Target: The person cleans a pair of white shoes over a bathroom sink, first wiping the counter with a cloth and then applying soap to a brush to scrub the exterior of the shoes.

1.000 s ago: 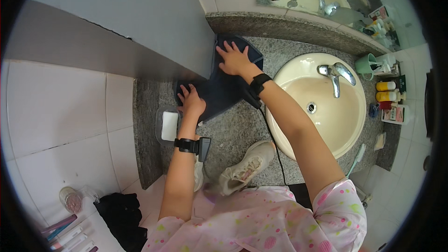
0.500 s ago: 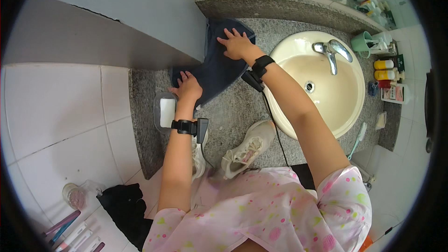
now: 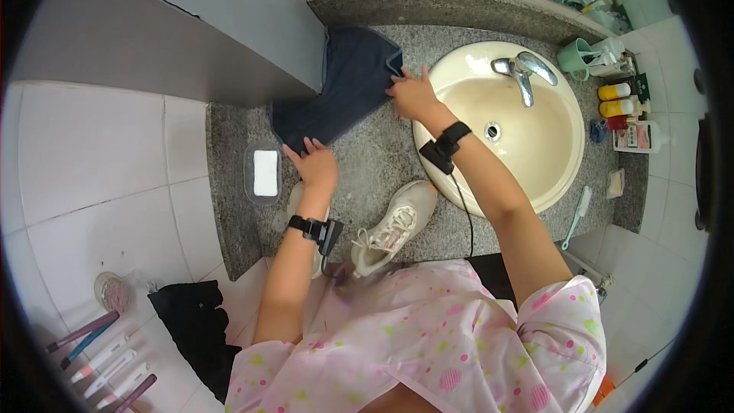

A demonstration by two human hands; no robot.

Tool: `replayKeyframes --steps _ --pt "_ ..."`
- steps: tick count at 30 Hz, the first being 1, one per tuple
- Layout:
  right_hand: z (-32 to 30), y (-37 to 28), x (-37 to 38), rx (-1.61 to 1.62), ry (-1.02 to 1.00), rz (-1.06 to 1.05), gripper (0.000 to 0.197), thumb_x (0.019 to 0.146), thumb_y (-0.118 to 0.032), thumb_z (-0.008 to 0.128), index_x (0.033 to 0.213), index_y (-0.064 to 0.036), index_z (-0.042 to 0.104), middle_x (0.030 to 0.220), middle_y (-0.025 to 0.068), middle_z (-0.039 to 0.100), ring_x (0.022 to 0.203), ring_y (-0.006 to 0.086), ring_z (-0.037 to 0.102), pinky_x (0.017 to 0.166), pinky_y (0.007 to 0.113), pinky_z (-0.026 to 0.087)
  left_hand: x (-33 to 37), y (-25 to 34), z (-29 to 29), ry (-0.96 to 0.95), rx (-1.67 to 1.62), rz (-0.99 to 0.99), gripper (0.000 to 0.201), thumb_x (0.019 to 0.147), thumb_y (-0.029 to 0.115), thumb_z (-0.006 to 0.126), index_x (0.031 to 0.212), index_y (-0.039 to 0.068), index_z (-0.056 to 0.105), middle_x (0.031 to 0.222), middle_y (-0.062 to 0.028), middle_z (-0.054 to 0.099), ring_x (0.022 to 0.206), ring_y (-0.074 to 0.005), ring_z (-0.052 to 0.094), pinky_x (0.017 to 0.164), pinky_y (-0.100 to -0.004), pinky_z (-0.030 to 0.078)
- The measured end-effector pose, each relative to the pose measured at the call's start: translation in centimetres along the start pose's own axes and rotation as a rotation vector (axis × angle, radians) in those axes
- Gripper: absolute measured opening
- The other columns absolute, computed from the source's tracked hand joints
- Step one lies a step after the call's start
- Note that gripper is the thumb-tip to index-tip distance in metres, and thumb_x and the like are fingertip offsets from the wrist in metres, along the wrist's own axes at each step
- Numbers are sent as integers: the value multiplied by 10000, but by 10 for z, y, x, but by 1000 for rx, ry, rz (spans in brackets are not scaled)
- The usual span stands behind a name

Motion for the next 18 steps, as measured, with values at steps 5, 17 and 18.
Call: replayKeyframes --steps 5,17,18 --pt "41 13 -17 -48 169 73 465 866 -201 510 1331 -196 536 1440 72 434 1367 270 341 1064 697 87 -12 11 -3 -76 199 -32 427 942 90 394 1340 -59 369 1381 -250 425 1327 -359 352 1052 -731 61" --pt "-11 -27 -233 557 33 -83 579 819 -204 642 1343 -51 449 1299 210 514 988 386 610 885 404 476 -169 -65 -8 8 -314 -33 514 847 200 553 1321 26 457 1295 -199 515 1254 -353 437 1037 -584 296" --pt "11 -37 -239 552 37 -89 579 819 -204 642 1343 -51 449 1299 210 514 988 386 610 885 404 476 -178 -69 22 -13 -474 -124 585 832 207 570 1358 17 399 1296 -215 507 1225 -367 461 1010 -535 349"
Point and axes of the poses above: each hand's wrist, its own x-axis towards the middle knuckle, its own z-axis out of the palm, y = z × x, the point moved 2 cm from there along x, towards the middle knuckle
